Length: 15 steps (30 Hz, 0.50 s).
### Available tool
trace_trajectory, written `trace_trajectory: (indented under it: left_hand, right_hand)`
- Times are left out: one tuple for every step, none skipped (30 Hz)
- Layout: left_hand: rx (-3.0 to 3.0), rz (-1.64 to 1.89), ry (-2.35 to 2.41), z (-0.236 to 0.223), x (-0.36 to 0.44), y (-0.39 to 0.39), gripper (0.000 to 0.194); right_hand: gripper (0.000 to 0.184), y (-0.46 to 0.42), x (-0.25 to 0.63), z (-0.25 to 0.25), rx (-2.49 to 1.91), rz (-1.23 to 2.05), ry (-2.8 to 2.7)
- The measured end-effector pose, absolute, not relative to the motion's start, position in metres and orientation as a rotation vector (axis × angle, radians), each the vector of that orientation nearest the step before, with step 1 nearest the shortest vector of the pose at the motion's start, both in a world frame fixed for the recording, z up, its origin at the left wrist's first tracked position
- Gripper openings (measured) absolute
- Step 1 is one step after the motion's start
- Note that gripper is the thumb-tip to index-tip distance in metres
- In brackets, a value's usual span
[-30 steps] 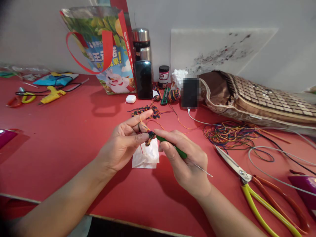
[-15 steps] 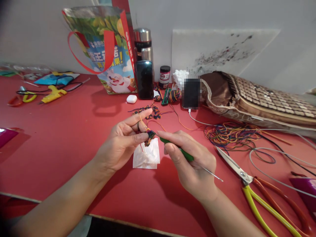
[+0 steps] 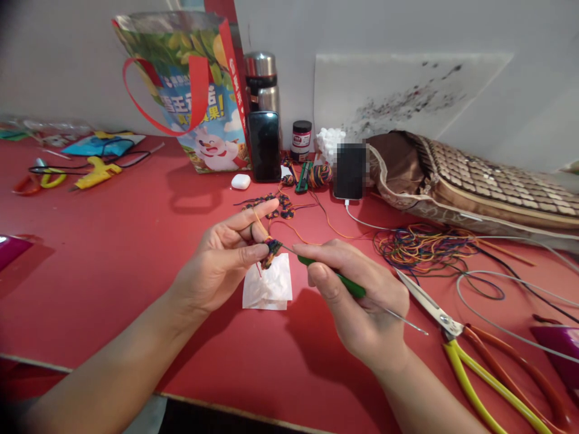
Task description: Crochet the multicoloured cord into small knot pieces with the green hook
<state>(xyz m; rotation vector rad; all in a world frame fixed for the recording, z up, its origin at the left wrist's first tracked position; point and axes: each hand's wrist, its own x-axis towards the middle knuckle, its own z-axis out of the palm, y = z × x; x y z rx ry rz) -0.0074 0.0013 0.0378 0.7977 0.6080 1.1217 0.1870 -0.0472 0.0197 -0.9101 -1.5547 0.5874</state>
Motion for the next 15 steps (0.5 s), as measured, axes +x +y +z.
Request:
trace_trajectory:
  left_hand:
    - [0.799,1.12,0.602,0.038,-0.007,0.001,0.044]
    - [0.8,1.118,0.598,0.037,-0.008,0.001,0.044]
    - [0.802,1.116,0.599,0.037,-0.008,0.001,0.044]
    - [0.805,1.115,0.602,0.036,-0.008,0.001,0.044]
    - [0.809,1.115,0.606,0.036,-0.008,0.001,0.044]
    - [0.813,1.115,0.608,0.036,-0.008,0.001,0.045]
    - [0.817,1.114,0.609,0.035,-0.008,0.0,0.045]
    - [0.819,1.114,0.608,0.035,-0.008,0.0,0.045]
    - [0.821,1.114,0.606,0.035,-0.008,0.0,0.045]
    - [0.82,1.113,0.605,0.035,-0.008,0.0,0.045]
    - [0.819,1.11,0.606,0.034,-0.008,0.0,0.044]
    - [0.818,1.106,0.603,0.034,-0.008,0.0,0.042]
    - [0.818,1.101,0.6,0.034,-0.008,0.0,0.038]
    - [0.819,1.096,0.597,0.034,-0.008,0.001,0.032]
    - [0.821,1.088,0.593,0.033,-0.008,0.001,0.025]
  right_hand:
    - [0.03,-0.047,0.188,0.02,-0.902,0.589,-1.556]
    - [0.03,-0.046,0.188,0.019,-0.892,0.595,-1.556]
    - [0.029,-0.046,0.189,0.019,-0.883,0.605,-1.552]
    - [0.029,-0.046,0.19,0.019,-0.873,0.619,-1.545]
    - [0.028,-0.045,0.19,0.019,-0.865,0.632,-1.535]
    - [0.028,-0.045,0.191,0.019,-0.86,0.646,-1.526]
    - [0.027,-0.045,0.191,0.02,-0.859,0.657,-1.517]
    - [0.026,-0.044,0.192,0.02,-0.859,0.664,-1.512]
    - [0.025,-0.044,0.192,0.02,-0.862,0.672,-1.506]
    - [0.024,-0.044,0.193,0.021,-0.863,0.683,-1.5]
    - [0.023,-0.043,0.194,0.021,-0.861,0.699,-1.493]
    - [0.022,-0.043,0.195,0.021,-0.856,0.721,-1.487]
    - [0.022,-0.042,0.196,0.02,-0.85,0.744,-1.48]
    - [0.021,-0.042,0.197,0.019,-0.845,0.769,-1.477]
    - [0.021,-0.041,0.198,0.018,-0.845,0.791,-1.472]
